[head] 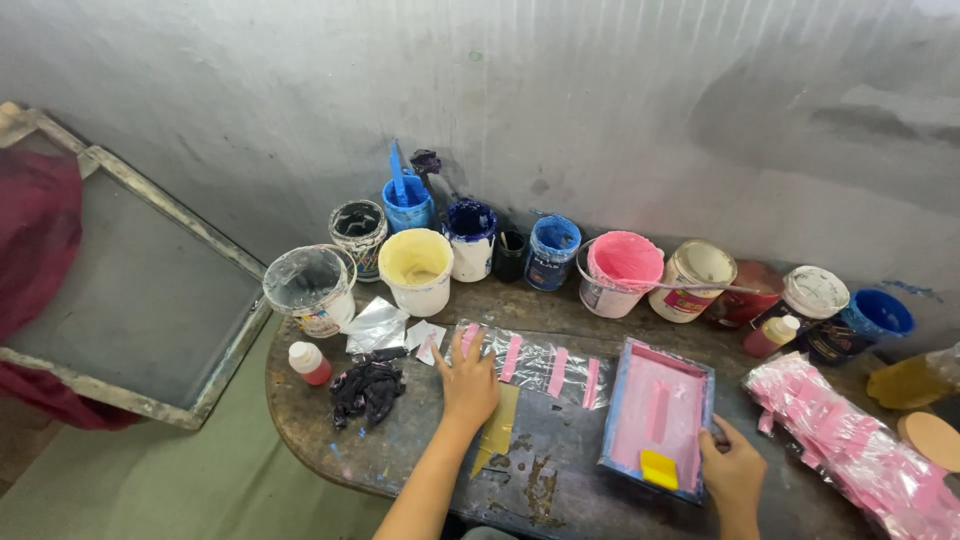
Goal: The person spreads pink ink across a screen printing frame using a yellow squeegee. They then wipe the table surface with a dark cloth and clean the screen frame with the same cloth.
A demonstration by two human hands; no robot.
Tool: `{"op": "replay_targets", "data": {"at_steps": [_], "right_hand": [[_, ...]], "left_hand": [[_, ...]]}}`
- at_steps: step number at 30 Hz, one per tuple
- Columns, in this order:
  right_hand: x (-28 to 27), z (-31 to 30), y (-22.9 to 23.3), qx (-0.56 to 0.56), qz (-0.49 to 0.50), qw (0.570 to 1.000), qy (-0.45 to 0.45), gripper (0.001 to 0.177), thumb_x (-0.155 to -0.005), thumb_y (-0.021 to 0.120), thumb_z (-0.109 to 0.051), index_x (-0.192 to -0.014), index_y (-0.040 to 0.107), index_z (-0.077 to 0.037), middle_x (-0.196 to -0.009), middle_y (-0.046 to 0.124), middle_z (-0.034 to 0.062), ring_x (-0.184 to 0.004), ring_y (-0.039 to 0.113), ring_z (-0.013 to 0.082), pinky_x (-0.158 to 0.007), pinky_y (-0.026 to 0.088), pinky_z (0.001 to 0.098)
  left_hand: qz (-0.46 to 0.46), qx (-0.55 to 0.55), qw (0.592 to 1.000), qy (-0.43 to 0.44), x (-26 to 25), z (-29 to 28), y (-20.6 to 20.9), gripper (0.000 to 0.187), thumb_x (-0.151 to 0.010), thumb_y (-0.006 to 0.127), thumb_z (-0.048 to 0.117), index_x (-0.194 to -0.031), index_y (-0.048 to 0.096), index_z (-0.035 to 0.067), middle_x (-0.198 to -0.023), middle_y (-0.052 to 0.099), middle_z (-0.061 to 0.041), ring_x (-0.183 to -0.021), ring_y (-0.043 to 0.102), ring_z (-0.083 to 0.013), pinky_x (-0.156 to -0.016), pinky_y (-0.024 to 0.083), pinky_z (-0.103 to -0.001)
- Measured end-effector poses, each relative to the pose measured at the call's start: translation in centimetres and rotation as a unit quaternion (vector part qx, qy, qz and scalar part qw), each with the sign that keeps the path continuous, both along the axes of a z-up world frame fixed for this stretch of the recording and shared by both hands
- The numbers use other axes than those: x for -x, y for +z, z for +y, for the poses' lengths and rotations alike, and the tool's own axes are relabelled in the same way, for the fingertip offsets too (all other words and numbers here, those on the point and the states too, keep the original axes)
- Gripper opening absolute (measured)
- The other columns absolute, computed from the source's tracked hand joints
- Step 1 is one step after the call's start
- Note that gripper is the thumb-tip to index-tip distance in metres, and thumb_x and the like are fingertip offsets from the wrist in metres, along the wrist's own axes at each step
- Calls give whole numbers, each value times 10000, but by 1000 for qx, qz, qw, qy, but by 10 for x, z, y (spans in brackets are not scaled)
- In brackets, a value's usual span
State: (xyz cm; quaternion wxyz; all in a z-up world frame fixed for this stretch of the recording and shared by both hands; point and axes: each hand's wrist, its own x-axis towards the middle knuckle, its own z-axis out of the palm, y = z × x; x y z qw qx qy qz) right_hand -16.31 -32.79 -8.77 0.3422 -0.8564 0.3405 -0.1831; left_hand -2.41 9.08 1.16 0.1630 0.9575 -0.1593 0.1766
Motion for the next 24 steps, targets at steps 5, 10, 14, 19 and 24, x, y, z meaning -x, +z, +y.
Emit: {"op": "replay_targets", "data": {"at_steps": [5, 10, 14, 19, 24], "right_hand": [[-13, 24, 1, -1, -7, 1000, 23, 467, -878, 715, -319, -1317, 768, -172, -839, 757, 51, -770, 693, 173, -879, 512, 310], [-17, 92, 74, -76, 58, 995, 19, 471, -897, 705, -275, -1360, 734, -198, -969, 796, 71, -851, 704, 191, -863, 537, 337], [-36, 117, 49, -81, -13, 994, 77, 453, -852, 722, -264, -1298, 765, -193, -869, 766, 37, -753, 667, 154, -806, 528, 316], [-57, 166, 41, -101, -31, 986, 126, 458, -810, 711, -236, -1263, 777, -211, -801, 736, 10, -700, 636, 132, -777, 515, 285], [-61, 216, 50, -104, -40, 976, 185, 445, -806, 719, -229, -1245, 775, -186, -714, 669, -12, -647, 566, 112, -711, 504, 281]], "left_hand": [[73, 26, 996, -34, -2, -14, 4, 297, -888, 584, 131, -1123, 764, 151, -1550, 438, -71, -1494, 232, -416, -1115, -4, -859], [-5, 115, 992, -57, 7, -11, 3, 337, -863, 609, 74, -1152, 748, 176, -1456, 554, -54, -1417, 362, -406, -1133, 87, -813], [121, 265, 955, -57, 34, 0, 24, 315, -977, 525, 198, -1238, 694, 146, -1319, 630, -63, -1263, 501, -278, -1042, 442, -507], [216, 310, 924, -63, 57, 17, -1, 408, -1016, 491, 302, -1232, 714, 38, -1206, 673, -71, -1120, 645, -249, -974, 505, -407], [161, 341, 924, 61, 67, 59, -13, 475, -930, 626, 268, -1398, 639, 189, -1031, 665, -1, -665, 578, -168, -759, 532, -335]]}}
